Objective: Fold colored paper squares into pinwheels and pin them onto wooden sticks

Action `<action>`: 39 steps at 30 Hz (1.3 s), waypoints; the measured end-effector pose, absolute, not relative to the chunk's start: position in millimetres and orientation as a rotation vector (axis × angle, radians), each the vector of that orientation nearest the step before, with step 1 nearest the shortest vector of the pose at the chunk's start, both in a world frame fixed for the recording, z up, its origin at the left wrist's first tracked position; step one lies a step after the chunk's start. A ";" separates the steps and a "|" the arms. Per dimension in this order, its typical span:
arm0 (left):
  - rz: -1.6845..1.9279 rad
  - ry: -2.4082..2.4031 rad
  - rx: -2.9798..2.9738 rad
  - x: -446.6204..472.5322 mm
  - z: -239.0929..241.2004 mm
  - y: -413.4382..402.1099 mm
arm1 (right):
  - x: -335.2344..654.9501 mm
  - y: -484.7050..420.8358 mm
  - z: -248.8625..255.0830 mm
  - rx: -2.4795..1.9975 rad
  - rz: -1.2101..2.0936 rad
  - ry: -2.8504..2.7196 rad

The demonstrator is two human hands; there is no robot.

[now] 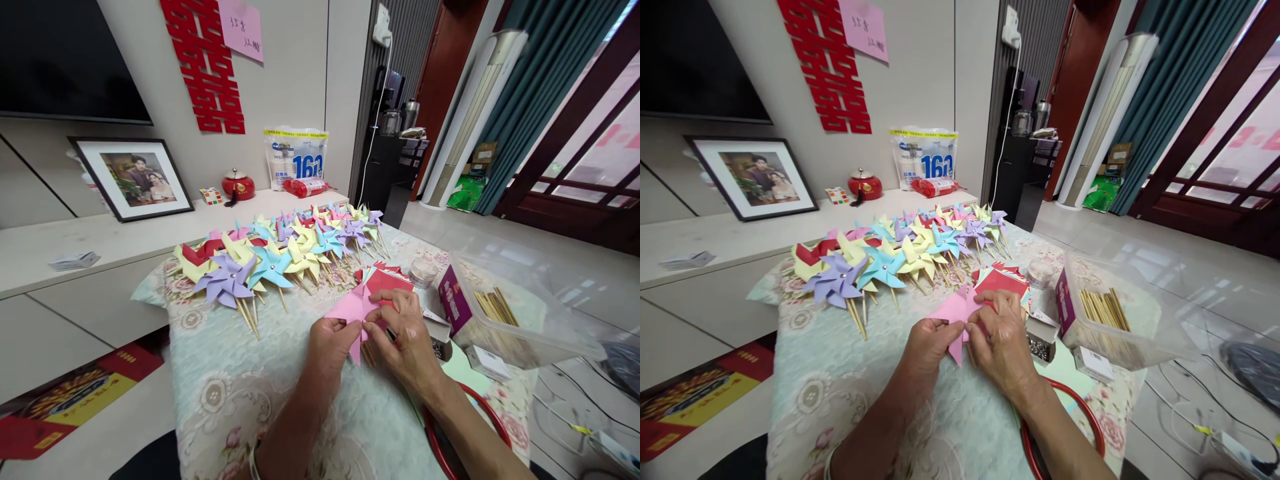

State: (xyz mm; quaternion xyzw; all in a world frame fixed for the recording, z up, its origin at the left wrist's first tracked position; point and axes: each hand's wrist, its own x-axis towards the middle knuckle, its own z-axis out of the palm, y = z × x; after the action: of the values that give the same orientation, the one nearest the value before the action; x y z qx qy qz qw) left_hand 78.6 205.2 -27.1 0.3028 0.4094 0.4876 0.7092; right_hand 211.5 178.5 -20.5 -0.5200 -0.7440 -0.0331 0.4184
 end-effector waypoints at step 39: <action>0.991 0.843 0.764 75.6 -37.0 207.3 | 221.6 182.9 -24.3 -1.329 0.047 -1.849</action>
State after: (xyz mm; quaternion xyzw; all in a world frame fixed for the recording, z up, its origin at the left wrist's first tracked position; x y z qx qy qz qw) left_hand 75.6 207.3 -37.0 0.3468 0.3827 0.4499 0.7286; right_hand 221.6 182.9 -24.3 -0.5299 -0.7373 0.0188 0.4185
